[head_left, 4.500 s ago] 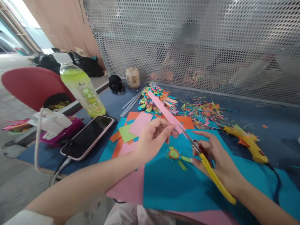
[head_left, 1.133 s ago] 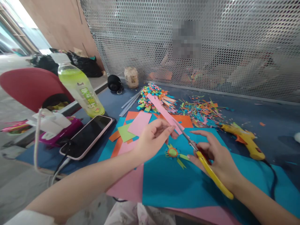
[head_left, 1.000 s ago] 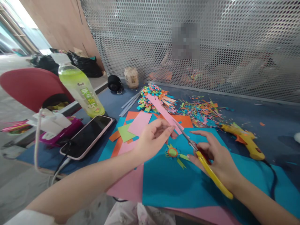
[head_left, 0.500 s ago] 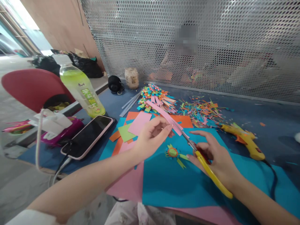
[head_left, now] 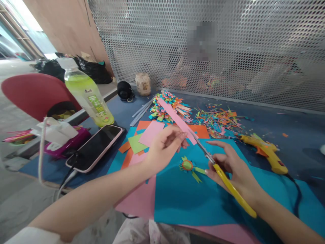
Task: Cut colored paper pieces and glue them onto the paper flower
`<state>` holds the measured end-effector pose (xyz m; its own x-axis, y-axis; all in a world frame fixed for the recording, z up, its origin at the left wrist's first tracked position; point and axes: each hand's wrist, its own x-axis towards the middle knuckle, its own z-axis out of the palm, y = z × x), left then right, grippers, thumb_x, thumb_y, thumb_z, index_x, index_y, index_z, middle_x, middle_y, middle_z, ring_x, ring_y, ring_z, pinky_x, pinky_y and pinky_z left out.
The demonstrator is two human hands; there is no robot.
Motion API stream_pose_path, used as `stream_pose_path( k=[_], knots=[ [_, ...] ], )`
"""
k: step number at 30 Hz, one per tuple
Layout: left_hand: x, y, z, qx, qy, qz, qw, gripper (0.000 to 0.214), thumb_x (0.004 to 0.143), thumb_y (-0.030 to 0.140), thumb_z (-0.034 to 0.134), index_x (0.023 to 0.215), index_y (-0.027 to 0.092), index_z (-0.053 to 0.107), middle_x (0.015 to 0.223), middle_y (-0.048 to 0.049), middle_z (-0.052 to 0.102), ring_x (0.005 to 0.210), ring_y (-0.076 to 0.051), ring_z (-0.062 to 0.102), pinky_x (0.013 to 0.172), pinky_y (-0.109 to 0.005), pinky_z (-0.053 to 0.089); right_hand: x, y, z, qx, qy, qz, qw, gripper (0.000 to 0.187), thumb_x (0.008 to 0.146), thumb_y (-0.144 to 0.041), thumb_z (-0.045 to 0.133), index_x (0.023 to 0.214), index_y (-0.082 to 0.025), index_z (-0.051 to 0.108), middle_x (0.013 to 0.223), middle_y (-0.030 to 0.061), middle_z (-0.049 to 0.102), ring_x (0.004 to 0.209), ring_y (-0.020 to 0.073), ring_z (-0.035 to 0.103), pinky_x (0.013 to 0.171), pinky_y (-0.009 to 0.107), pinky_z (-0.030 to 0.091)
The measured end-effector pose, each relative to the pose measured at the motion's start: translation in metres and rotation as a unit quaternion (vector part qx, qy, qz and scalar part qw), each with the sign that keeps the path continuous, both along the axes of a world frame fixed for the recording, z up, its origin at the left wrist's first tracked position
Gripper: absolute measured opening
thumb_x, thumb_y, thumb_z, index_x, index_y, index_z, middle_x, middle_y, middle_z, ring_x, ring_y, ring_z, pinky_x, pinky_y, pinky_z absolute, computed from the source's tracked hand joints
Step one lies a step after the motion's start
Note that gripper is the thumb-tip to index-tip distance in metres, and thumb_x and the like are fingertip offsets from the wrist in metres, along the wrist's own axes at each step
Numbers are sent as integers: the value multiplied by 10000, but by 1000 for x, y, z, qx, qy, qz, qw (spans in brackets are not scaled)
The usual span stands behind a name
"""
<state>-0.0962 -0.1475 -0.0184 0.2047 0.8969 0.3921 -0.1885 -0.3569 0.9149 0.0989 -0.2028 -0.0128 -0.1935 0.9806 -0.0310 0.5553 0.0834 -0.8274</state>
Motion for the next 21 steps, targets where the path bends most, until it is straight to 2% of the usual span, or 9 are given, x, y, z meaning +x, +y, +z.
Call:
stream_pose_path(
  k=[21],
  knots=[
    [1,0,-2,22,28,7,999,137,845,244,525,730,170,528,619,9,594,518,-74,543,459,-193,434,0,0,-3,15,-12,-8,1000,560,768,-390,584,1225,-235,298,613,-55,494,552,135,465,508,255,386]
  ],
)
